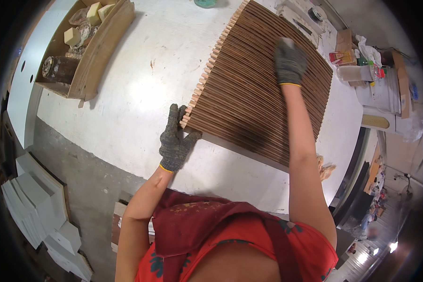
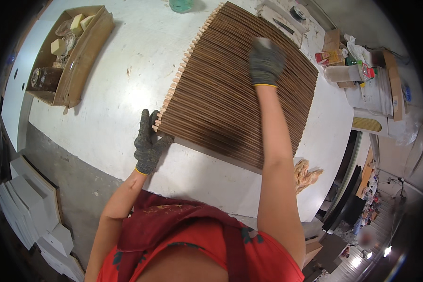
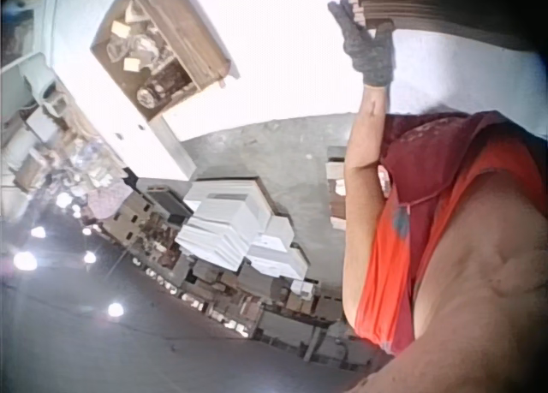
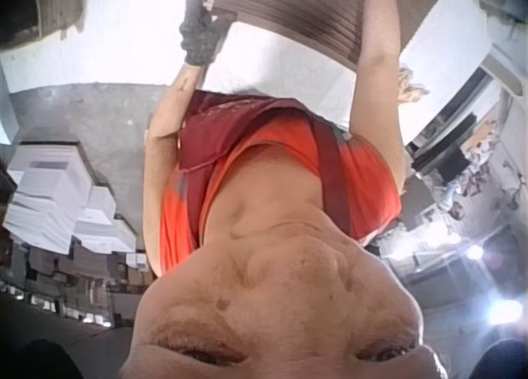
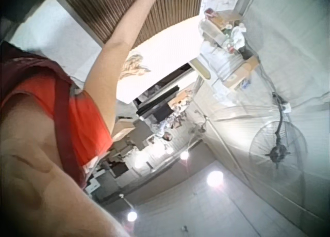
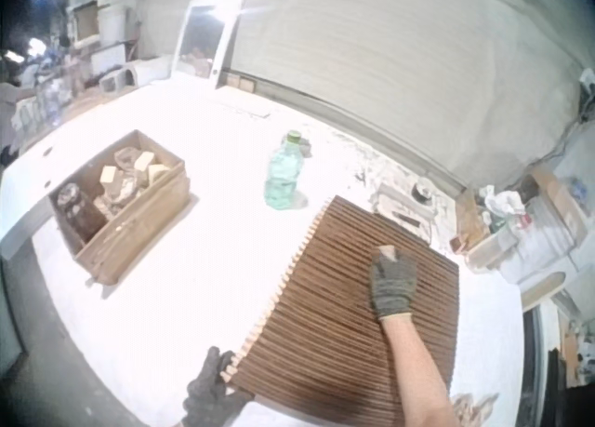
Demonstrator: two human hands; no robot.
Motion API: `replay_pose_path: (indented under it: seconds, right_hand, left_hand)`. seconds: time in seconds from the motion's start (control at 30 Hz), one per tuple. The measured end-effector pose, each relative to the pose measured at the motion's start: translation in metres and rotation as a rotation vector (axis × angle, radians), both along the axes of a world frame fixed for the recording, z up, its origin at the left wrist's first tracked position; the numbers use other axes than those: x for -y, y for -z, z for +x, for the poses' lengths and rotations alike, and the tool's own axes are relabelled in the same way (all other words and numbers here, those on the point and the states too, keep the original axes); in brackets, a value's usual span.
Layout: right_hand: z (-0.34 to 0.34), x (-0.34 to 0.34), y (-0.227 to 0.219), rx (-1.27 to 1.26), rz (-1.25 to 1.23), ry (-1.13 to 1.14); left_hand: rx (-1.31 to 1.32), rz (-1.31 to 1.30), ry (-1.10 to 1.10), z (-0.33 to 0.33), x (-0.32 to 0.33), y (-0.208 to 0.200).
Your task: The person sands the surface of a flexible wooden panel made of thin slats by hand using a sanding block.
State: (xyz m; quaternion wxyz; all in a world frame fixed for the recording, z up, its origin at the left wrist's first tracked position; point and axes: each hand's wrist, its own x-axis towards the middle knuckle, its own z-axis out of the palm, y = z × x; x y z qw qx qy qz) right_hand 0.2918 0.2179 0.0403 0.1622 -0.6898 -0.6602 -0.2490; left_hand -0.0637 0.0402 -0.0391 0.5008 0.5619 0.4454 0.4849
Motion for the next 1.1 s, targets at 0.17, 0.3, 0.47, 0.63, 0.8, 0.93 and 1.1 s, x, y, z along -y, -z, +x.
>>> replay_pose_path:
  seconds: [0.17,0.3,0.47,0.63,0.8,0.93,1.1]
  right_hand:
    - [0.010,0.035,-0.016,-0.250,-0.120,0.079]
    - [-0.131,0.064,-0.002,-0.204,-0.130,-0.526]
    - [-0.023,0.073,-0.001,-0.313,-0.089,-0.296]
    - [0.137,0.143,-0.005,0.108,-0.169,0.675]
    - [-0.017,0.123,-0.009,-0.430,-0.152,-0.213]
    - [-0.113,0.119,0.008,-0.690,-0.352,-0.314]
    - [0.030,0.153,-0.008,-0.362,-0.158,0.060]
  left_hand:
    - [0.057,0.003,-0.012,0.007,0.002,0.008]
    - [-0.022,-0.006,-0.008,0.001,0.002,0.000]
    - [-0.071,-0.031,-0.007,-0.002,0.004,-0.008]
    - [-0.049,-0.077,0.007,0.004,0.004,-0.012]
    - [-0.040,-0.090,0.008,0.001,0.004,-0.001]
    - [0.006,-0.022,0.033,-0.008,0.004,0.010]
    - [0.019,-0.065,0.018,-0.007,0.004,0.007]
